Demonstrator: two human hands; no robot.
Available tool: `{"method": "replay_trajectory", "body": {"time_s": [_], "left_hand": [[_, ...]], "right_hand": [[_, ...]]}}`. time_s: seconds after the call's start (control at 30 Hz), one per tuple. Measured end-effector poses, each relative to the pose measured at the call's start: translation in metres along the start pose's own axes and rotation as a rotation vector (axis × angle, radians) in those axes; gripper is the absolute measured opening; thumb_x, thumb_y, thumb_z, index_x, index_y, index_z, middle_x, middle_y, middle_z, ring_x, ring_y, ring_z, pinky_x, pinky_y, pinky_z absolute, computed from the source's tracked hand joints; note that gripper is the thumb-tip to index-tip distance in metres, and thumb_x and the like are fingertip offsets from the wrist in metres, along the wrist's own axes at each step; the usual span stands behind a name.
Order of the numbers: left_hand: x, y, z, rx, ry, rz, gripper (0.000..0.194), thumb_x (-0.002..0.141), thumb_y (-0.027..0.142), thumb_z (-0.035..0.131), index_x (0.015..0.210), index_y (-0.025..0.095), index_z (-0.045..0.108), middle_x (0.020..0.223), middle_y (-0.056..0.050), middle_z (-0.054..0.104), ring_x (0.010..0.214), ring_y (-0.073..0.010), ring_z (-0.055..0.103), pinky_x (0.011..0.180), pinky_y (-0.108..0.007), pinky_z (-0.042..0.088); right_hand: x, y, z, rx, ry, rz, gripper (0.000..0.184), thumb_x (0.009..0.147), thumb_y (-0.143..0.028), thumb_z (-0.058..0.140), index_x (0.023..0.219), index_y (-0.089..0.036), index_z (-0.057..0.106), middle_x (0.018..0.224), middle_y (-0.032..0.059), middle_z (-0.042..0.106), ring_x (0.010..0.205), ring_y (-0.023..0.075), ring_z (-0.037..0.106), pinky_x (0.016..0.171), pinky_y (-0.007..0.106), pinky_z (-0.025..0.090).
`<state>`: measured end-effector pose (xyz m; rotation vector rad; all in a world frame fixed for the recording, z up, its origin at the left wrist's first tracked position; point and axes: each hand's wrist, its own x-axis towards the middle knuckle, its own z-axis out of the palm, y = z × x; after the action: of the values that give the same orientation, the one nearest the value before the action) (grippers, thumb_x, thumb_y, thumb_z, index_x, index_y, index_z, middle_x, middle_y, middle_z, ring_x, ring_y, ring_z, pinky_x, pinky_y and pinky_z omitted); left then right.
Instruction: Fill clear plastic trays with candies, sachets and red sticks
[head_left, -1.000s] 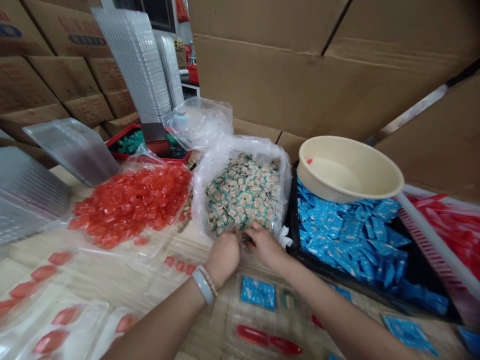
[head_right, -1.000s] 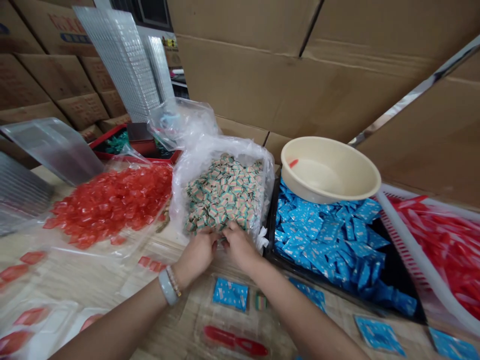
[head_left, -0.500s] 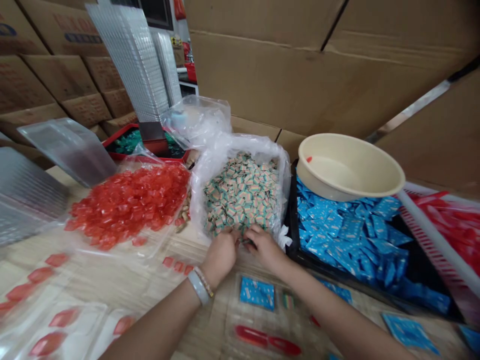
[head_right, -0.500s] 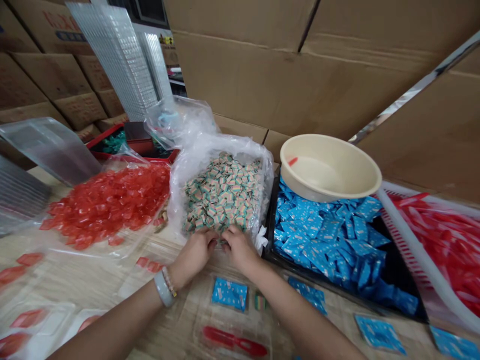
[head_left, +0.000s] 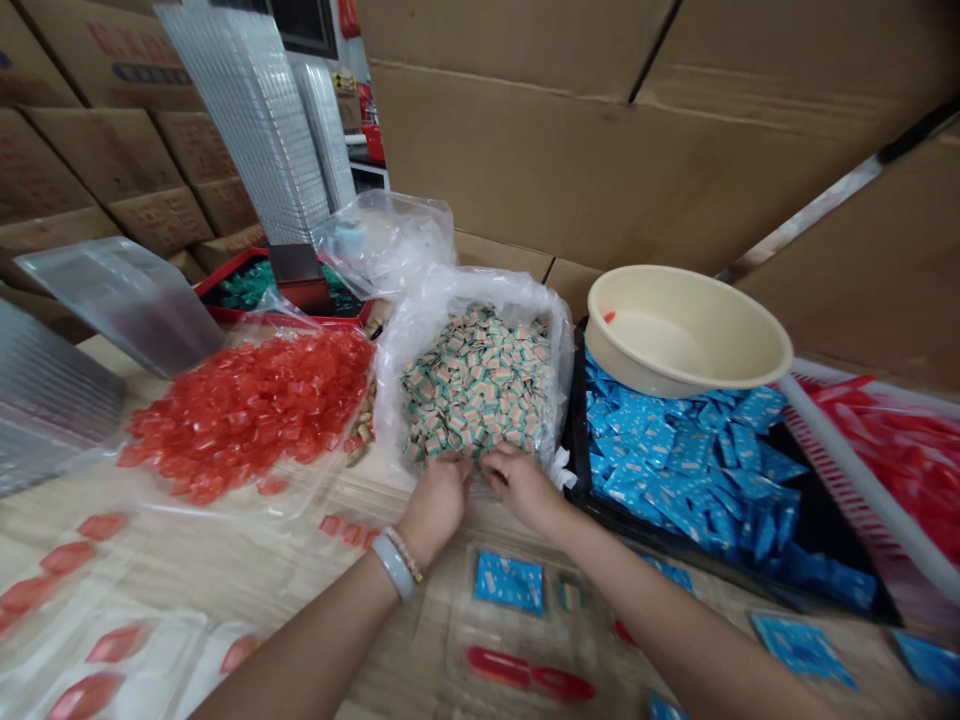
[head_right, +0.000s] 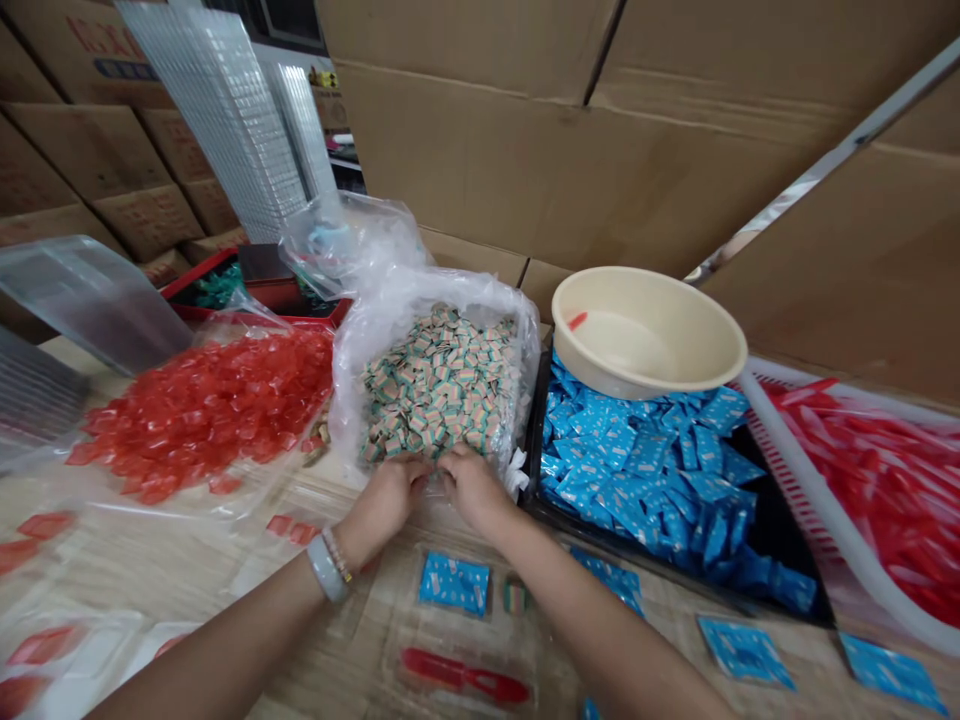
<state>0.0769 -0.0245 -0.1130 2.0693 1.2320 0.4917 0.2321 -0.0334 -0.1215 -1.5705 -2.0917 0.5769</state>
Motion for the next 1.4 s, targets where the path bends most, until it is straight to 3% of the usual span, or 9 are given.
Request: {"method": "replay_trajectory", "body": {"time_s": [0.1,0.17,0.3,0.53,0.9,1.03,1.17,1.3,1.4], "left_hand": [[0.003,-0.002,-0.003,-0.045,0.05,-0.017,0.023,0.074,0.009,0.043,0.077,0.012,0.066,0.081,-0.008,0.065,0.075,-0.0163,0.057,0.073,-0.026,0.041],[0.008,-0.001,-0.004,-0.118,0.055,-0.067,0.022,0.072,0.011,0.046,0.081,0.012,0.066,0.08,-0.007,0.066,0.074,-0.0157,0.057,0.071,-0.025,0.042],[0.022,0.01,0.003,-0.229,-0.019,-0.121,0.022,0.071,0.014,0.048,0.082,0.012,0.066,0.074,-0.004,0.067,0.067,-0.0138,0.058,0.063,-0.022,0.043],[0.039,0.025,0.026,-0.127,-0.059,-0.239,0.023,0.07,0.011,0.051,0.088,0.009,0.064,0.078,-0.006,0.067,0.068,-0.0131,0.058,0.059,-0.02,0.042],[0.028,0.044,0.031,0.164,-0.047,-0.244,0.02,0.075,0.009,0.043,0.083,0.007,0.061,0.082,-0.015,0.061,0.067,-0.0163,0.056,0.058,-0.024,0.04],[0.023,0.045,0.031,0.21,-0.019,-0.176,0.022,0.076,0.008,0.041,0.087,0.009,0.059,0.095,-0.015,0.057,0.082,-0.0182,0.054,0.07,-0.026,0.041],[0.013,0.036,0.017,0.189,0.013,-0.051,0.021,0.077,0.011,0.043,0.091,0.014,0.057,0.087,-0.008,0.059,0.083,-0.0176,0.053,0.074,-0.027,0.04],[0.006,0.018,0.001,0.137,-0.065,0.087,0.017,0.076,0.012,0.044,0.083,0.015,0.06,0.083,-0.006,0.058,0.077,-0.0159,0.054,0.072,-0.026,0.04],[0.003,0.009,0.002,0.082,-0.119,0.135,0.02,0.076,0.012,0.042,0.08,0.015,0.062,0.082,-0.005,0.058,0.078,-0.0162,0.054,0.073,-0.027,0.04]], "right_hand": [[-0.001,0.005,-0.022,0.07,0.192,0.05,0.014,0.071,-0.009,0.05,0.075,-0.016,0.061,0.073,0.0022,0.054,0.068,0.0138,0.051,0.064,0.025,0.041],[-0.003,0.006,-0.032,0.114,0.227,0.087,0.013,0.071,-0.011,0.051,0.077,-0.016,0.061,0.073,0.0019,0.055,0.066,0.013,0.052,0.062,0.024,0.041],[-0.012,-0.001,-0.034,0.009,0.138,0.13,0.015,0.071,-0.009,0.049,0.075,-0.016,0.062,0.075,0.0035,0.056,0.07,0.0146,0.053,0.067,0.025,0.041],[-0.035,-0.012,-0.016,-0.157,-0.014,0.187,0.024,0.068,-0.001,0.042,0.074,-0.015,0.06,0.079,0.0065,0.054,0.076,0.0161,0.052,0.07,0.026,0.041],[-0.043,-0.002,-0.005,-0.076,-0.006,0.175,0.028,0.062,0.006,0.038,0.07,-0.012,0.058,0.081,0.0086,0.053,0.079,0.0174,0.051,0.071,0.027,0.042],[-0.046,0.0,-0.004,-0.006,0.053,0.138,0.028,0.063,0.005,0.038,0.07,-0.013,0.059,0.08,0.0085,0.053,0.079,0.0191,0.051,0.072,0.03,0.042],[-0.049,0.003,-0.007,0.021,0.116,0.12,0.033,0.067,0.004,0.038,0.083,-0.015,0.06,0.083,0.008,0.054,0.081,0.0188,0.052,0.074,0.032,0.042],[-0.044,0.003,-0.009,0.006,-0.001,0.098,0.032,0.069,0.003,0.038,0.08,-0.014,0.062,0.082,0.0082,0.054,0.078,0.0174,0.053,0.071,0.028,0.043],[-0.036,-0.001,-0.01,-0.034,-0.108,0.136,0.034,0.069,0.004,0.039,0.082,-0.015,0.063,0.083,0.0076,0.056,0.081,0.0174,0.053,0.073,0.028,0.042]]}}
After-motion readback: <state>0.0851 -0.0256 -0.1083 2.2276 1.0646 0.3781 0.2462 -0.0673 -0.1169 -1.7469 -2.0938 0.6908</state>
